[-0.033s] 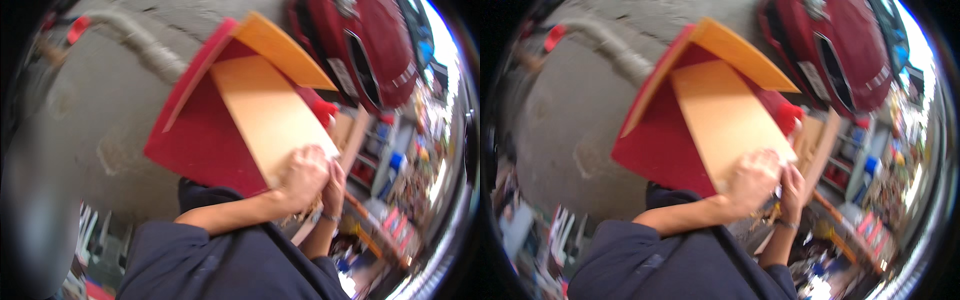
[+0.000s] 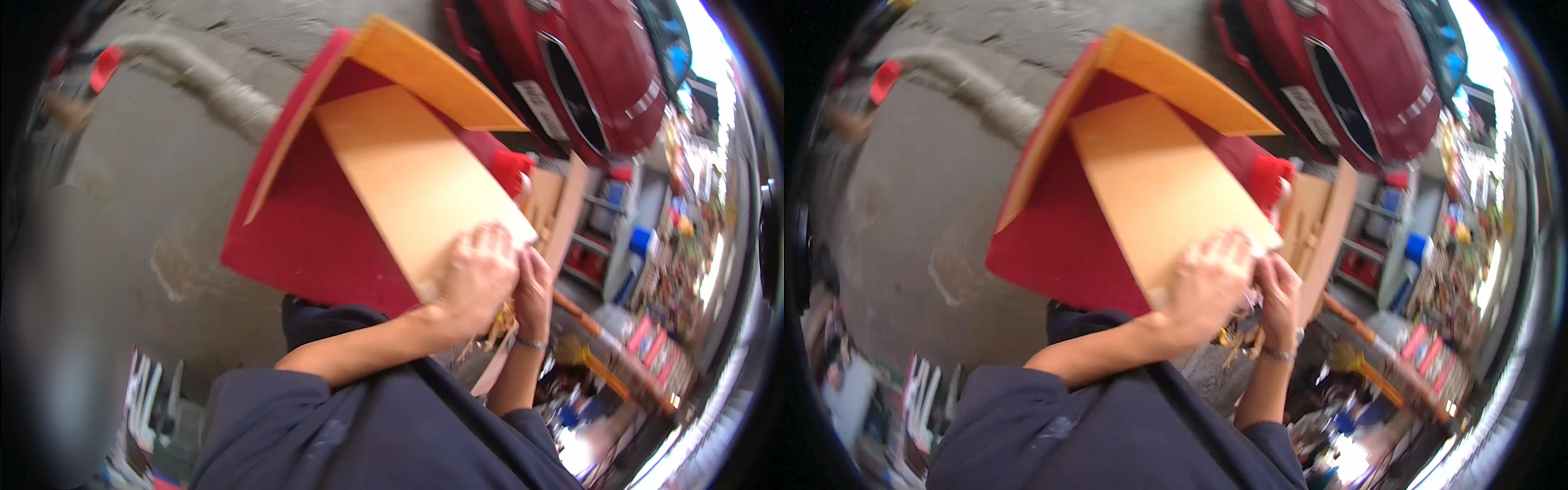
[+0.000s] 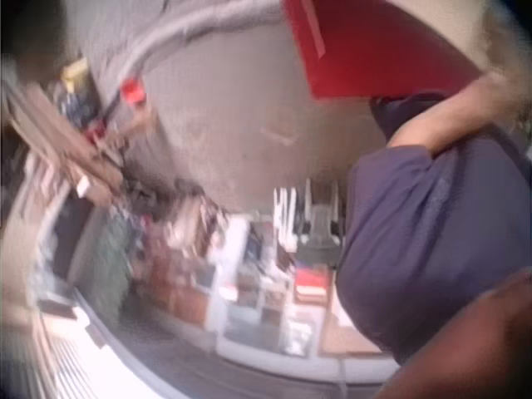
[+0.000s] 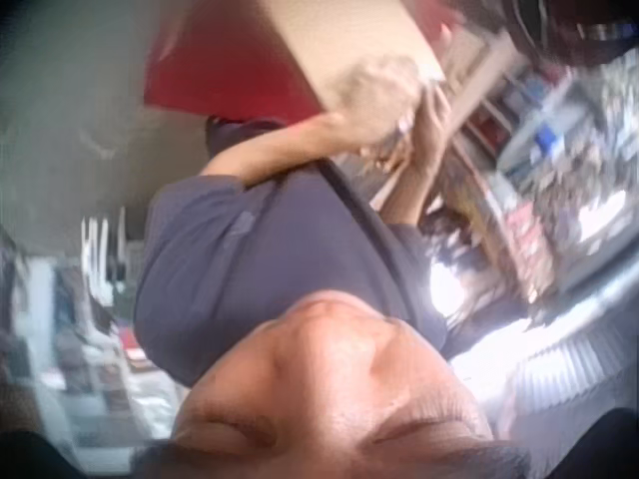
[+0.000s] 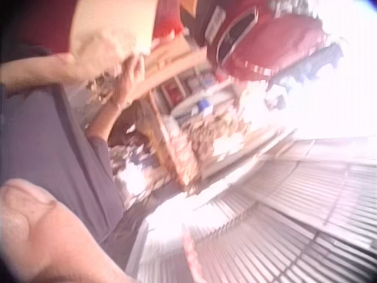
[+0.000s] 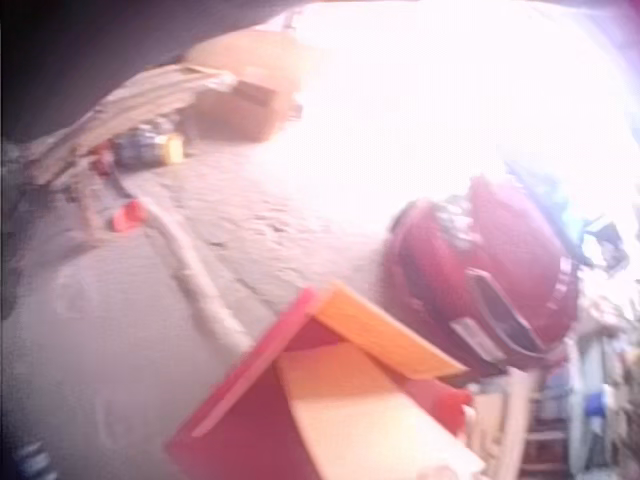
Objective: The person assembles small cardboard boxes by folding the flaps and securing them with adhesive tape. They handle multiple flat cardboard pieces, fold them into box shapes, and apply tape to the edges to hold the structure together.
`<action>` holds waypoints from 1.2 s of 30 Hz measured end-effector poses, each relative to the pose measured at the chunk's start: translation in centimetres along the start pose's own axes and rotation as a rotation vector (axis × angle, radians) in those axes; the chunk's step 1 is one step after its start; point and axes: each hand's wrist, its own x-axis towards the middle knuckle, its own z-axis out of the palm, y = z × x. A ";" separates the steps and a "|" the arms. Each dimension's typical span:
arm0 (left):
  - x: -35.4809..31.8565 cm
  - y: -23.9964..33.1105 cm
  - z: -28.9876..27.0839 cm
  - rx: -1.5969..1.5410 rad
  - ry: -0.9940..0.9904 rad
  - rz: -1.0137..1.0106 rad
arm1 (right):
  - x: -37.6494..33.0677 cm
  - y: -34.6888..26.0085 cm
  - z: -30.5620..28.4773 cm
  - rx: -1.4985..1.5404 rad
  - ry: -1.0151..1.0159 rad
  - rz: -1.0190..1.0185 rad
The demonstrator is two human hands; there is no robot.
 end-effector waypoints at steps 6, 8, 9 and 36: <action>1.1 -0.9 1.7 0.028 0.151 0.081 | -0.1 -1.3 0.6 0.015 -0.037 -0.017; 1.2 -0.6 1.0 -0.020 0.137 0.073 | -0.4 -1.4 0.6 -0.005 -0.052 -0.004; 1.4 -0.4 0.8 -0.010 0.179 0.098 | -0.4 -1.6 0.7 -0.011 -0.049 -0.003; 1.6 1.9 2.4 0.111 0.377 0.052 | -1.4 0.5 -2.0 0.116 0.019 -0.373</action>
